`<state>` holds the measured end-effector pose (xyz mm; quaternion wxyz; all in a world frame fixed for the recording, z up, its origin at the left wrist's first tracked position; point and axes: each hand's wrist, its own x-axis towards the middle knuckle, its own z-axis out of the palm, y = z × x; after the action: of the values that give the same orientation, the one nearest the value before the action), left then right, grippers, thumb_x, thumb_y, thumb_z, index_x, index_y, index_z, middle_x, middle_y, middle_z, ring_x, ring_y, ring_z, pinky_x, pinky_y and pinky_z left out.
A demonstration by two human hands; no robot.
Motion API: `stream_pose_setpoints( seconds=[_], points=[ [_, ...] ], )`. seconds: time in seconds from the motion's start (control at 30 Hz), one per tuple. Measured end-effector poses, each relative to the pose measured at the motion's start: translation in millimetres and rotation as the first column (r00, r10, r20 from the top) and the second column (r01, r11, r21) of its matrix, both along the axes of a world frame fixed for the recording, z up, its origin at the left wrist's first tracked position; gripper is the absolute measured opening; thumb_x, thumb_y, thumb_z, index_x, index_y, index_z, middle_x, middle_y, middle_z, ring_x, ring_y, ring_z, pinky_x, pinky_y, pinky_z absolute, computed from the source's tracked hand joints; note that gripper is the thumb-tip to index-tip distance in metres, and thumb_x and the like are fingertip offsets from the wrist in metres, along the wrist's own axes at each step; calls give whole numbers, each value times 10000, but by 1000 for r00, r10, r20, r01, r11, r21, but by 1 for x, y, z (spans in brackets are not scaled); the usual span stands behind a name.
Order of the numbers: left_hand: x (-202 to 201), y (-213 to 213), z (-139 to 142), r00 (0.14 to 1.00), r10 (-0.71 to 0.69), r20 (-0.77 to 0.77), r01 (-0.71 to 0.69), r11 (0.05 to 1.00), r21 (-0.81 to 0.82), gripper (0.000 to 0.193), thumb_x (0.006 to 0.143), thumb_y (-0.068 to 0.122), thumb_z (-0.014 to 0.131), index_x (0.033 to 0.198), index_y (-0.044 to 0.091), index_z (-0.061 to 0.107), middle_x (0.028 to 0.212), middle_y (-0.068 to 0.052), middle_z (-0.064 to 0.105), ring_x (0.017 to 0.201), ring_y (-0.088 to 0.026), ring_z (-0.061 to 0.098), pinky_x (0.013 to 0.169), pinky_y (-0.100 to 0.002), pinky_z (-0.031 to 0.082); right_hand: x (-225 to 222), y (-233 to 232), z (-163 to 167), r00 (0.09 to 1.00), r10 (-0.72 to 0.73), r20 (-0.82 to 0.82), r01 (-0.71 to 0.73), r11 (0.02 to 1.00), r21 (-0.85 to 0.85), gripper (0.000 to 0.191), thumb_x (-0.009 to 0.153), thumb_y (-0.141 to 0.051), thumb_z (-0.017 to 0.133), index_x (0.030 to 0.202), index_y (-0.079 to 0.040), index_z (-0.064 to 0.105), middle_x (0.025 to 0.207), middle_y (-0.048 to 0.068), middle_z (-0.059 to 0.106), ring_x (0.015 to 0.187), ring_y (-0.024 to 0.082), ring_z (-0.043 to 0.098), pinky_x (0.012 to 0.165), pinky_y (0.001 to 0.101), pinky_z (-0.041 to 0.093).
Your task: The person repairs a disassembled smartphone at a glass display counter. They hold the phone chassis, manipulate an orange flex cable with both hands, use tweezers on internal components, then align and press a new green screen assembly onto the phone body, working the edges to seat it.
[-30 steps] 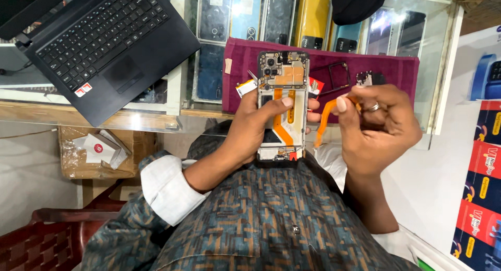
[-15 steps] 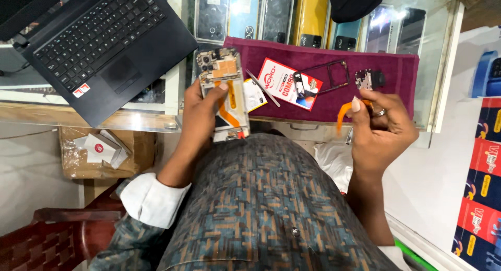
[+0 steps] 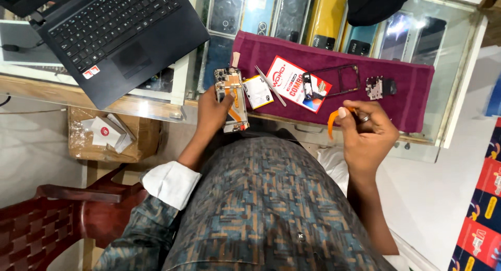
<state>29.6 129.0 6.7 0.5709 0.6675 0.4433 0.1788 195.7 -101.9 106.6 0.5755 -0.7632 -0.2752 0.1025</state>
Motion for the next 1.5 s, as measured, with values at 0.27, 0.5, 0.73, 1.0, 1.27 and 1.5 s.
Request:
stream_pose_setpoints(
  seconds=[0.27, 0.5, 0.73, 1.0, 1.27, 1.5],
  points=[
    [13, -7, -5, 979, 39, 199, -31, 999, -45, 245, 910, 42, 697, 1138, -26, 639, 972, -120, 783, 856, -163, 753, 746, -304, 569, 0, -2, -8, 994, 72, -88, -72, 997, 0, 125, 996, 46, 734, 1113, 50, 689, 951, 43, 658, 825, 65, 662, 731, 211, 571],
    [22, -10, 0, 993, 68, 92, -77, 993, 89, 282, 894, 97, 717, 1137, -31, 654, 952, -168, 781, 880, -248, 772, 749, -337, 568, 11, -14, -7, 994, 80, -69, -82, 996, -19, 136, 994, 48, 739, 1120, 60, 691, 977, 59, 670, 825, 80, 656, 721, 205, 535],
    [28, 4, 12, 925, 33, -377, 88, 950, 298, 428, 835, 414, 759, 1010, 24, 756, 898, -237, 750, 842, -400, 727, 765, -485, 575, 27, -24, -2, 993, 115, -27, -115, 993, -6, 127, 1014, 47, 742, 1129, 60, 692, 980, 67, 698, 846, 85, 686, 730, 188, 528],
    [31, 4, 14, 743, 169, -648, 172, 887, 428, 591, 778, 598, 780, 861, 13, 762, 841, -230, 732, 792, -424, 722, 690, -511, 570, 40, -26, 5, 986, 163, 24, -165, 983, 80, 96, 1033, 53, 748, 1110, 38, 692, 1023, 51, 636, 769, 58, 645, 630, 149, 479],
    [16, -36, 32, 961, 102, -258, -20, 953, 302, 329, 865, 344, 754, 977, 35, 776, 781, -167, 747, 719, -315, 732, 646, -412, 554, 34, -8, 21, 946, 193, 259, -233, 963, 133, 118, 1050, 67, 745, 1143, 71, 673, 1039, 108, 648, 819, 90, 643, 661, 172, 494],
    [34, -115, 84, 785, -24, 619, 346, 845, -407, 321, 1006, 234, 661, 1171, -40, 690, 987, -98, 770, 884, -159, 755, 753, -285, 611, 22, 1, 32, 834, 140, 534, -231, 967, 107, 154, 1018, 117, 707, 1163, 84, 670, 1103, 160, 636, 876, 176, 710, 734, 235, 584]
  ],
)
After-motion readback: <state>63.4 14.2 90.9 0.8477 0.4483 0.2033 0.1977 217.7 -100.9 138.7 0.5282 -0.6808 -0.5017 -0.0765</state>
